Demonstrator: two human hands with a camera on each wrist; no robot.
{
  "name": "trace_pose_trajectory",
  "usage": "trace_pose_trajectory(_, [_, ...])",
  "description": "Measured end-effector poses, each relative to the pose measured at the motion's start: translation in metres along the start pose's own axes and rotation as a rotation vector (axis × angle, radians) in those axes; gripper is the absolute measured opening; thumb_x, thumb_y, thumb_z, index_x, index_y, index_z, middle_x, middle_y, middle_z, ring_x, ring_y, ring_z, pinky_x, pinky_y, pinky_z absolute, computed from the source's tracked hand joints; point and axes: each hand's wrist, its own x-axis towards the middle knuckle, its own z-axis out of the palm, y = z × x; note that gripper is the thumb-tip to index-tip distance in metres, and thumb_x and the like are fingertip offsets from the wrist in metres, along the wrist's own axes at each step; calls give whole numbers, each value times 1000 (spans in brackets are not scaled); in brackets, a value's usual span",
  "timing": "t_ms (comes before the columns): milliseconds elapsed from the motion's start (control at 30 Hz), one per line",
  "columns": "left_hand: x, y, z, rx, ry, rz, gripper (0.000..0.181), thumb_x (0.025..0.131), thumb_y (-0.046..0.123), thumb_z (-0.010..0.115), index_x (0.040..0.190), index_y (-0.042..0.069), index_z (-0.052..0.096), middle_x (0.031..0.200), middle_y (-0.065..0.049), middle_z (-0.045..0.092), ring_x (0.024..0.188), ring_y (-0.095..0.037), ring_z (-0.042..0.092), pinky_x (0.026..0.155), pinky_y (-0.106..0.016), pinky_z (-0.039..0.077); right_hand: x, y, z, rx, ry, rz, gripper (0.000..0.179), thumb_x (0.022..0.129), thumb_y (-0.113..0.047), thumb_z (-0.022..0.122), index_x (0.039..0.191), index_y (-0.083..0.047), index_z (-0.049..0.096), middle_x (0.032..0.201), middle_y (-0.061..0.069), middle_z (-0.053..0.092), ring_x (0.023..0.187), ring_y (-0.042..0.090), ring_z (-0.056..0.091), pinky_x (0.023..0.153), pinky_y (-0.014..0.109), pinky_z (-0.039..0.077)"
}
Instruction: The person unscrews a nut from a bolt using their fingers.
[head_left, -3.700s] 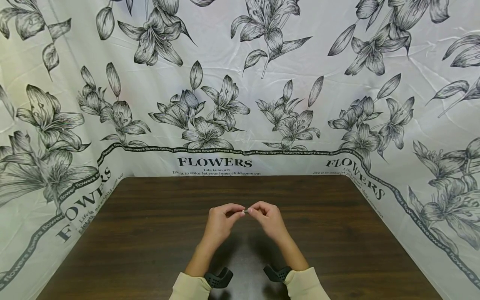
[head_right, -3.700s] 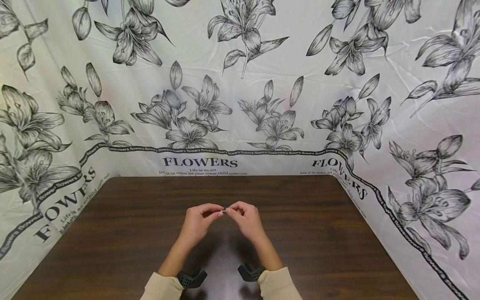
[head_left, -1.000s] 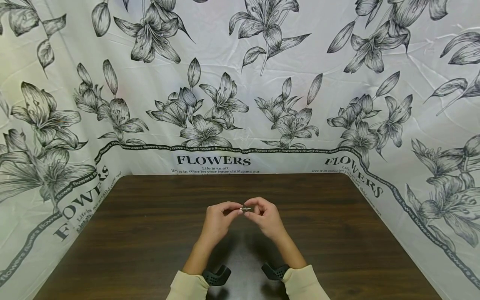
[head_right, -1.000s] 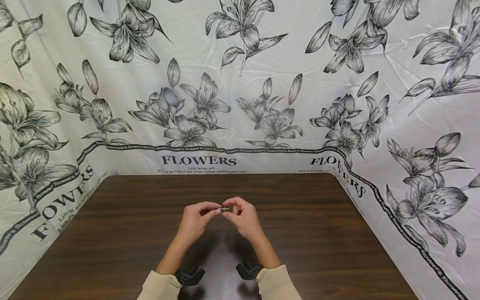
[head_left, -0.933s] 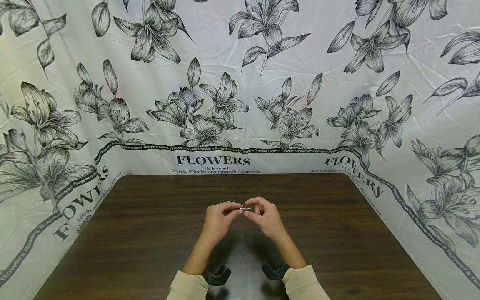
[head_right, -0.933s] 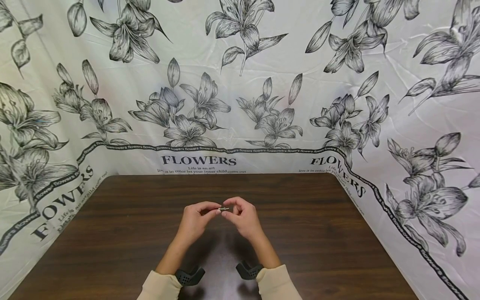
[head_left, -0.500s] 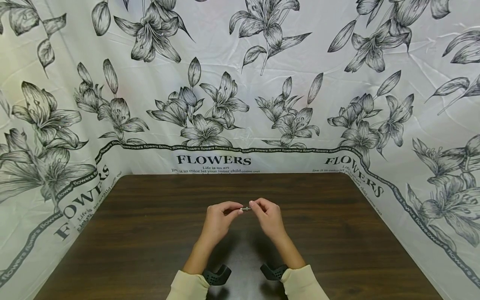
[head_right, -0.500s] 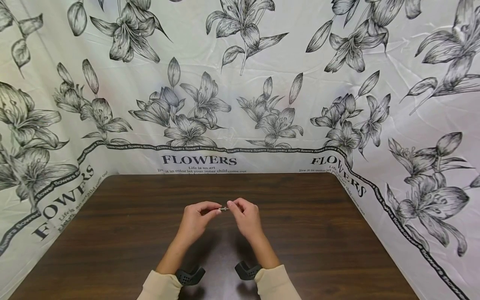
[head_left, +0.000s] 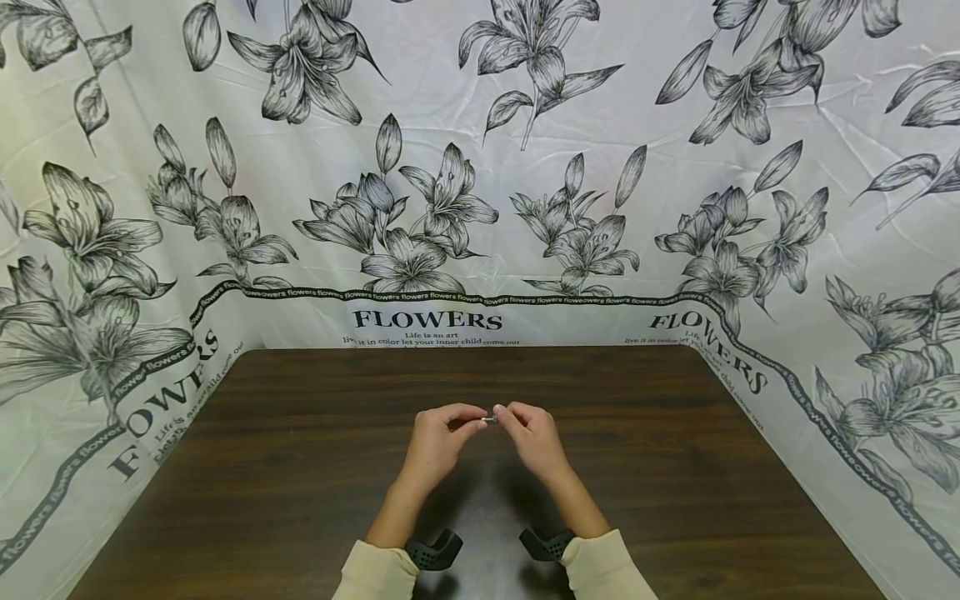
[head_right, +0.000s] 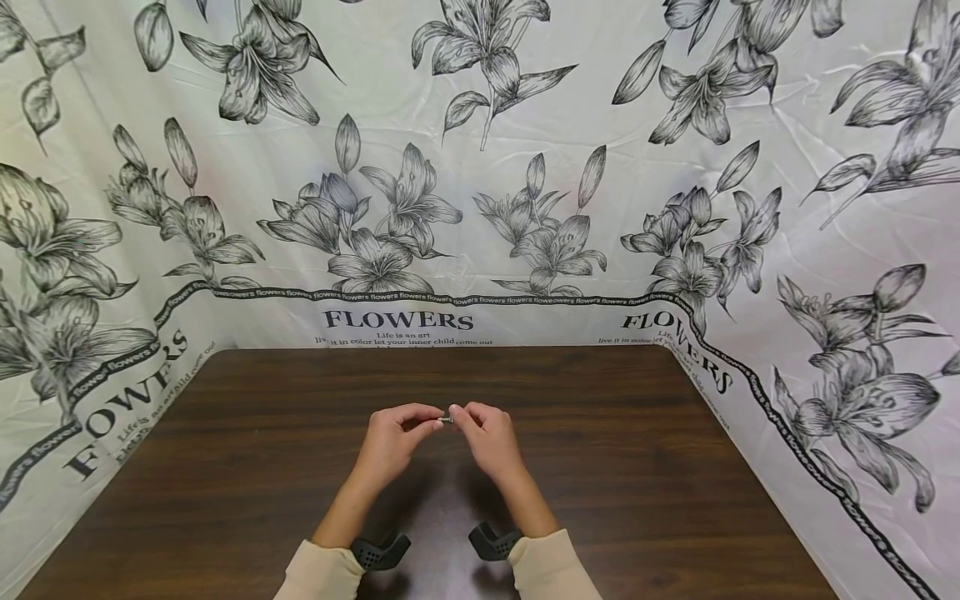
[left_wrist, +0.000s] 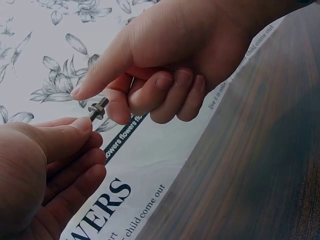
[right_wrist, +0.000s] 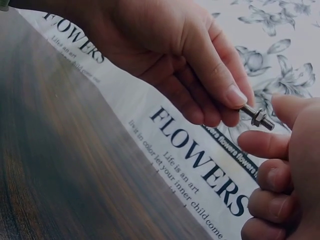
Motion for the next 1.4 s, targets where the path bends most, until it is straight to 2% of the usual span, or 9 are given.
trace_pose_trajectory(233, [0,0,0,-10,-14,-6,11,80,9,79,91,12,77,83,5,72,73,-11,66,65,-32,56,0,-2,-1,-35,-60,14,35,100,-13,55,71,4,64,56,-6,40,50,3,33,50,22,30])
trace_pose_trajectory(367, [0,0,0,-11,-25,-11,10,81,9,77,92,11,77,84,5,72,73,-11,66,65,-30,56,0,0,-1,-32,-81,14,34,100,-13,55,73,6,64,57,-6,42,50,3,33,51,22,31])
trace_pose_trajectory(567, [0,0,-1,-15,-33,-31,10,82,9,77,91,13,77,84,7,72,74,-9,66,65,-27,55,1,4,-2,1,-103,-1,27,97,-9,60,73,4,62,58,0,45,52,5,35,52,22,32])
trace_pose_trajectory(700, [1,-1,-1,-1,-28,-27,10,82,9,77,91,13,76,83,6,71,74,-10,66,66,-27,55,1,5,-2,28,-114,-1,20,96,-9,62,77,-1,65,58,-5,41,53,6,36,53,22,32])
trace_pose_trajectory(833, [1,-1,-2,7,-28,-23,10,82,9,77,92,12,77,83,6,71,74,-10,66,66,-27,55,1,4,-3,49,-121,-3,14,95,-8,63,85,-1,68,58,-6,40,52,6,36,53,22,33])
trace_pose_trajectory(1133, [2,-3,-4,9,-21,-11,9,83,10,76,92,10,77,83,7,71,73,-7,65,66,-26,55,1,5,-3,108,-119,-56,7,91,-1,65,93,6,66,58,-4,40,51,4,36,51,21,32])
trace_pose_trajectory(1400, [3,-3,-4,-6,3,-11,11,80,8,78,89,15,77,81,8,71,72,-8,66,65,-26,54,1,8,-2,126,-115,-119,9,90,0,67,96,6,66,55,11,41,48,4,35,48,20,32])
